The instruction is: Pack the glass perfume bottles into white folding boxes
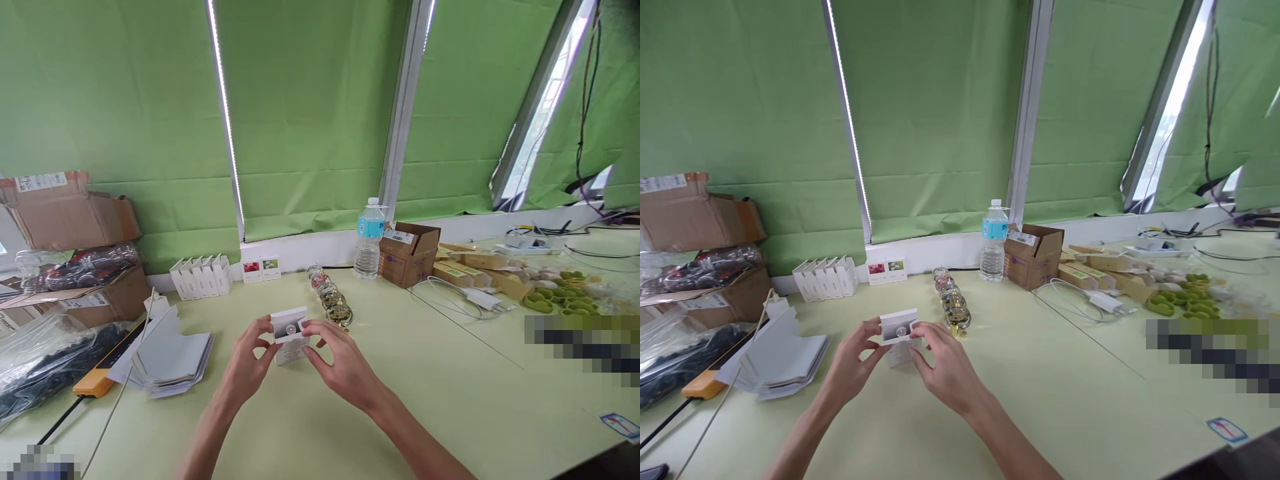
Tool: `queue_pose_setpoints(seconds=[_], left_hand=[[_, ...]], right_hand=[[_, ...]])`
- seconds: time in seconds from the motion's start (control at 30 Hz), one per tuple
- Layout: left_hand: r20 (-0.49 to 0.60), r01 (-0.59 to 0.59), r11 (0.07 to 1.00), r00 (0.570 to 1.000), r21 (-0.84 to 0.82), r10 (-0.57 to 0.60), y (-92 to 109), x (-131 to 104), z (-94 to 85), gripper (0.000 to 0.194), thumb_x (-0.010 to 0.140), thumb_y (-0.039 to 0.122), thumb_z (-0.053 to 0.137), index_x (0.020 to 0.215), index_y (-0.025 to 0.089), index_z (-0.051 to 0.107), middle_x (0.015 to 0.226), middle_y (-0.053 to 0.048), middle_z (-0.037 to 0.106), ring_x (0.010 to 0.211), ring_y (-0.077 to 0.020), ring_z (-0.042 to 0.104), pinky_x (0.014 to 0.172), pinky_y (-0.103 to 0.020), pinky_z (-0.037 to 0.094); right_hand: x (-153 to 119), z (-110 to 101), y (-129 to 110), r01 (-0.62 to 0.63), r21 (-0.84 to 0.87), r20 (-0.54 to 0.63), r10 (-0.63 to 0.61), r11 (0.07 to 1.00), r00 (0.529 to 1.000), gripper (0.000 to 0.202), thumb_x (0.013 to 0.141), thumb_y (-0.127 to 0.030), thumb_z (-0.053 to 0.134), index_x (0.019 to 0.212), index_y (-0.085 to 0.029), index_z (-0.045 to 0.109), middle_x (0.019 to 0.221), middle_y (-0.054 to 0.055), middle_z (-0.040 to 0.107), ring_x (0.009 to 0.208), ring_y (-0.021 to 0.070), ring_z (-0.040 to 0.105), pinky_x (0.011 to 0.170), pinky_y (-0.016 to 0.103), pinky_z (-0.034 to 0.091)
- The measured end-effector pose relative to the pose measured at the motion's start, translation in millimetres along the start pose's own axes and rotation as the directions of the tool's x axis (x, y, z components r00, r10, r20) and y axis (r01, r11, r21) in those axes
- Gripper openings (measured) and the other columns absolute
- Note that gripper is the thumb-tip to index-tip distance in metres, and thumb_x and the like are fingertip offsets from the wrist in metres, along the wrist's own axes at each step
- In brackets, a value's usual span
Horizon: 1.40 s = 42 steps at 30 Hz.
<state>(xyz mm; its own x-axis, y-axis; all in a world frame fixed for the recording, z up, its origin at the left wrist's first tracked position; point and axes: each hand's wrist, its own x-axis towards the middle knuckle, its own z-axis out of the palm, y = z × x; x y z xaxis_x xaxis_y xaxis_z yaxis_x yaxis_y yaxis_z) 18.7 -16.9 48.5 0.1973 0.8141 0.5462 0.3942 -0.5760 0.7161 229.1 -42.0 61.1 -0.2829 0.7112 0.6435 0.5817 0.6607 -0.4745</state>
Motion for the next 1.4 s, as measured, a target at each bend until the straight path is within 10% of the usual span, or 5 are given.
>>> queue_pose_setpoints(seconds=[0.43,0.77,0.97,1.4], left_hand=[[0.003,0.134,0.983,0.991,-0.126,-0.135,11,2,1.5,0.025,0.09,0.038,0.052,0.101,0.021,0.066,0.106,-0.006,0.07,0.097,-0.0199,0.065,0.084,-0.033,0.053],[-0.087,0.215,0.902,0.96,-0.375,-0.265,12,-1,14.5,0.027,0.086,0.04,0.057,0.103,0.021,0.048,0.1,-0.006,0.069,0.093,-0.0194,0.066,0.076,-0.029,0.051],[-0.153,0.211,0.968,0.961,-0.133,-0.23,15,-3,16.3,0.042,0.09,0.04,0.051,0.13,0.028,0.045,0.12,-0.007,0.064,0.104,-0.0204,0.062,0.085,-0.033,0.049],[-0.12,0.071,0.997,0.99,-0.027,-0.074,9,0,12.3,0.021,0.089,0.035,0.054,0.103,0.026,0.067,0.11,-0.003,0.067,0.104,-0.018,0.061,0.089,-0.029,0.049]], right_hand=[[-2,3,3,-0.02,0.014,-0.012,0.021,1.0,1.0,0.035,0.091,-0.024,0.048,0.125,-0.028,0.054,0.131,0.006,0.054,0.114,0.0213,0.055,0.082,0.034,0.057],[-5,10,5,-0.082,-0.073,0.15,0.092,0.994,0.984,0.059,0.089,-0.025,0.052,0.144,-0.032,0.032,0.144,0.008,0.042,0.125,0.0249,0.048,0.087,0.038,0.054],[-4,5,-2,-0.171,-0.05,0.235,0.178,0.984,0.955,0.06,0.091,-0.027,0.049,0.145,-0.034,0.027,0.139,0.003,0.048,0.117,0.0222,0.053,0.088,0.034,0.052],[-1,7,4,-0.119,-0.036,0.099,0.122,0.992,0.988,0.034,0.091,-0.024,0.047,0.123,-0.028,0.056,0.112,0.003,0.067,0.088,0.0192,0.063,0.073,0.03,0.053]])
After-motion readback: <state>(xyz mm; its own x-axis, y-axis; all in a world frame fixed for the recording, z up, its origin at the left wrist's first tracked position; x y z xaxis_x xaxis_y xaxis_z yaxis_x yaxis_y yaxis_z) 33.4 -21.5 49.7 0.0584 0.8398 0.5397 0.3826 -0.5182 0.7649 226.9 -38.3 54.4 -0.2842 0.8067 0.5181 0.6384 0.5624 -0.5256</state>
